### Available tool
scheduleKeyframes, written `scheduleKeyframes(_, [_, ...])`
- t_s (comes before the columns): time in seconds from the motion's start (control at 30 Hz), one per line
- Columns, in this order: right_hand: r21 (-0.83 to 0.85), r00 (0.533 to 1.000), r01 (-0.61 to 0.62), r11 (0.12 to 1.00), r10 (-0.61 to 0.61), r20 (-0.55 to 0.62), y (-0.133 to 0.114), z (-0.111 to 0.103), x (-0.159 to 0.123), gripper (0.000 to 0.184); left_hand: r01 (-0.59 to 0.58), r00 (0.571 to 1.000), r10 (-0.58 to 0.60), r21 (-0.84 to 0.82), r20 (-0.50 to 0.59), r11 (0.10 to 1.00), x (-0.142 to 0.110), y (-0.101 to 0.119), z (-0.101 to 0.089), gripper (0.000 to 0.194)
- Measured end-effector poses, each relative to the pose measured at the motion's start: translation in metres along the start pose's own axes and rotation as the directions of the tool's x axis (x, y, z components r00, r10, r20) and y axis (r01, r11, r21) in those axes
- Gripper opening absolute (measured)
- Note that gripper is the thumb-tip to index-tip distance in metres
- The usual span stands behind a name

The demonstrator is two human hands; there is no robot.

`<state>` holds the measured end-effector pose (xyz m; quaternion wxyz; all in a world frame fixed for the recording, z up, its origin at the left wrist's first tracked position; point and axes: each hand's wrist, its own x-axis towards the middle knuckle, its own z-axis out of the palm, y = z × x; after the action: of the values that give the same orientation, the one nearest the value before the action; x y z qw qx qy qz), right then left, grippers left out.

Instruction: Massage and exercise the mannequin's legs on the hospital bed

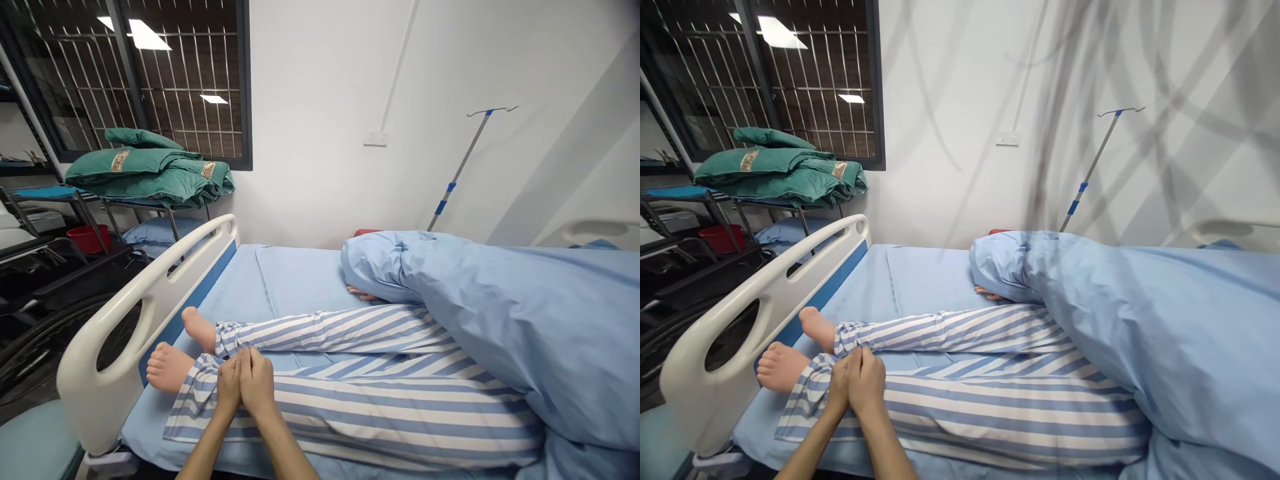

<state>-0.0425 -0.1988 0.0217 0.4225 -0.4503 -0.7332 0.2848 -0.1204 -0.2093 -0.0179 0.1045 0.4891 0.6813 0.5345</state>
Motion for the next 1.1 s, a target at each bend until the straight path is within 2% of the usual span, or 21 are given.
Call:
scheduleKeyframes(0.13, [-0.041, 0.999, 0.047, 0.998, -0.046, 0.029, 0.005, -0.005, -0.003, 0.038, 0.023, 1.000, -0.023, 0.030, -0.007, 0.999, -0.003, 0.003, 0.001, 0.043])
scheduleKeyframes(0.37, [0.003, 0.998, 0.027, 1.000, -0.027, -0.050, 0.024, 0.005, -0.010, 0.039, 0.103, 0.995, -0.103, -0.013, -0.001, 0.995, -0.001, 0.005, 0.000, 0.039])
scheduleKeyframes(0.47, [0.077, 0.998, 0.024, 0.997, -0.020, -0.054, 0.024, 0.003, -0.008, 0.040, 0.147, 0.989, -0.145, -0.126, 0.025, 0.981, 0.001, 0.012, 0.001, 0.035])
scheduleKeyframes(0.57, [0.189, 0.998, -0.016, 0.982, 0.026, -0.052, 0.026, 0.000, -0.004, 0.040, 0.204, 0.979, -0.202, -0.268, 0.035, 0.942, 0.002, 0.031, 0.006, 0.033])
scheduleKeyframes(0.7, [0.320, 0.995, -0.057, 0.946, 0.082, -0.065, 0.032, -0.001, -0.001, 0.040, 0.250, 0.965, -0.260, -0.365, 0.022, 0.897, 0.004, 0.052, 0.014, 0.035])
scheduleKeyframes(0.8, [0.347, 0.995, -0.052, 0.936, 0.077, -0.059, 0.032, -0.002, -0.002, 0.037, 0.249, 0.966, -0.259, -0.335, 0.014, 0.909, 0.003, 0.045, 0.019, 0.035])
scheduleKeyframes(0.97, [0.362, 0.994, -0.032, 0.932, 0.069, -0.090, 0.030, -0.002, -0.005, 0.033, 0.141, 0.989, -0.132, -0.158, 0.065, 0.977, -0.004, 0.020, 0.022, 0.035])
scheduleKeyframes(1.1, [0.356, 0.994, -0.049, 0.933, 0.082, -0.077, 0.030, -0.002, -0.003, 0.034, 0.132, 0.991, -0.126, -0.145, 0.049, 0.981, -0.005, 0.020, 0.022, 0.036])
